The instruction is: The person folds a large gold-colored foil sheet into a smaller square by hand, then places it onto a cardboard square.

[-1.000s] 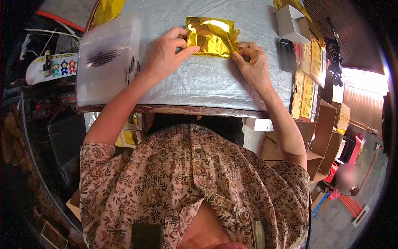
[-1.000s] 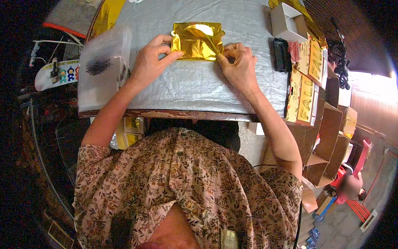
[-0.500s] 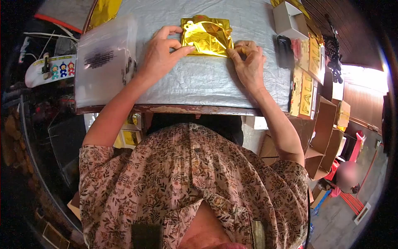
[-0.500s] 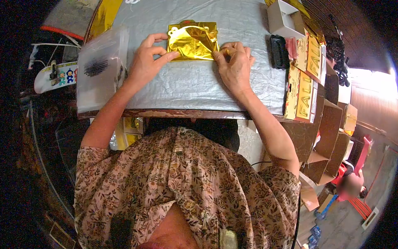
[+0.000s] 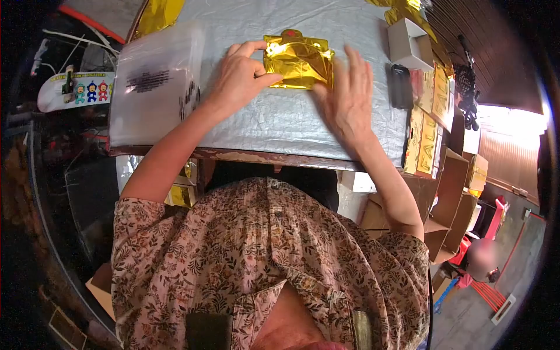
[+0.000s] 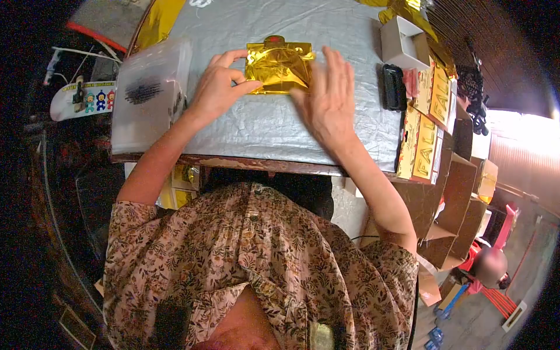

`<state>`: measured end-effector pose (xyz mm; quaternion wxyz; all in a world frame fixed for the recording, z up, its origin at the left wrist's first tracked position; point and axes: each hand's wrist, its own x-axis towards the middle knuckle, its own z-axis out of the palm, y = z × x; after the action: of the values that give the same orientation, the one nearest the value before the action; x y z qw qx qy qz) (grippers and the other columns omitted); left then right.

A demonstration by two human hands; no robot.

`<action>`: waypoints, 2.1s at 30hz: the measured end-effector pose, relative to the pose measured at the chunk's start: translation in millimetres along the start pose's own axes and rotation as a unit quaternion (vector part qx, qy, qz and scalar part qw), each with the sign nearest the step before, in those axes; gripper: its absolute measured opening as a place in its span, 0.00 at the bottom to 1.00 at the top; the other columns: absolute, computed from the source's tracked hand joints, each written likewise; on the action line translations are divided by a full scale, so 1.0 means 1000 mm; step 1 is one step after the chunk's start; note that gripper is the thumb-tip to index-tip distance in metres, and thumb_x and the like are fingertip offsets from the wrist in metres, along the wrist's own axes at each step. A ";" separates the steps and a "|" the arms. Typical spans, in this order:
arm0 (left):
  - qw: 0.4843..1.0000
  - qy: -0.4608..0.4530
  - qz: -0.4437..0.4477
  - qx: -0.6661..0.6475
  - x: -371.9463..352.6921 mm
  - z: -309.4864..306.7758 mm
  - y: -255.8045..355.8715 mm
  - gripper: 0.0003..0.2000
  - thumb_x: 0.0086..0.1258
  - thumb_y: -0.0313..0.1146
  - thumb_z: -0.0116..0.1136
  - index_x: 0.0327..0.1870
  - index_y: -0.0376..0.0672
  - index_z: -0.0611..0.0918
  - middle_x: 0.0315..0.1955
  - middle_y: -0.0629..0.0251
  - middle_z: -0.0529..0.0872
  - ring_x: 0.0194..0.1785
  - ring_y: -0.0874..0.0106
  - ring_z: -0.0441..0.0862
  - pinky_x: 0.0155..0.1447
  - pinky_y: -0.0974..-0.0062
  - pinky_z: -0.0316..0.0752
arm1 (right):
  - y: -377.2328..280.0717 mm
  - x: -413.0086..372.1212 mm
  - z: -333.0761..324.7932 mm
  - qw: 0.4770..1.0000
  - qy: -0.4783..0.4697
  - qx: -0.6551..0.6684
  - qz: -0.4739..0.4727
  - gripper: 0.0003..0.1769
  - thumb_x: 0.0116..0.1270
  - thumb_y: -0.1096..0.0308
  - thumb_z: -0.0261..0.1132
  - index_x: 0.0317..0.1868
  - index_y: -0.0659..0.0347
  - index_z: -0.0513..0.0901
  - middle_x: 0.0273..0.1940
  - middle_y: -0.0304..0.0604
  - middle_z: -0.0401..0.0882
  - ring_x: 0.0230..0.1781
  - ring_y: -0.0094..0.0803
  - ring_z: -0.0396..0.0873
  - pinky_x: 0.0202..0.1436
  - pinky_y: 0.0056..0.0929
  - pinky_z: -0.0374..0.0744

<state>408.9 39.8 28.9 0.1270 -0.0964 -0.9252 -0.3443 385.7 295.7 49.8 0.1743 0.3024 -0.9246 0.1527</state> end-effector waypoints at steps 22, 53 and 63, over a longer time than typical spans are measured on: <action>0.975 -0.032 0.123 0.184 0.002 -0.001 0.007 0.35 0.74 0.41 0.63 0.80 0.43 0.65 0.82 0.56 0.60 0.85 0.58 0.54 0.82 0.42 0.45 | 0.000 0.004 0.032 0.988 -0.122 -0.005 -0.098 0.45 0.79 0.39 0.55 0.82 0.65 0.59 0.82 0.57 0.57 0.83 0.54 0.55 0.84 0.55 0.54; 0.974 -0.024 0.005 0.224 -0.009 0.014 -0.003 0.36 0.84 0.57 0.44 0.83 0.40 0.59 0.83 0.54 0.58 0.87 0.56 0.48 0.84 0.39 0.38 | 0.003 0.024 0.054 0.996 -0.083 -0.001 -0.020 0.35 0.84 0.52 0.49 0.82 0.65 0.57 0.83 0.54 0.56 0.84 0.51 0.53 0.85 0.56 0.52; 0.959 -0.038 0.035 0.277 0.001 0.012 0.006 0.34 0.85 0.53 0.43 0.83 0.41 0.58 0.84 0.59 0.57 0.87 0.59 0.48 0.83 0.38 0.34 | 0.002 0.024 0.056 0.997 -0.079 -0.012 -0.010 0.34 0.84 0.54 0.49 0.81 0.66 0.58 0.82 0.54 0.57 0.84 0.50 0.54 0.85 0.54 0.53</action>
<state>407.6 51.8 24.3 0.1252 -0.1030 -0.9846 -0.0658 353.6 264.0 9.7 0.1060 0.3202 -0.9343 0.1153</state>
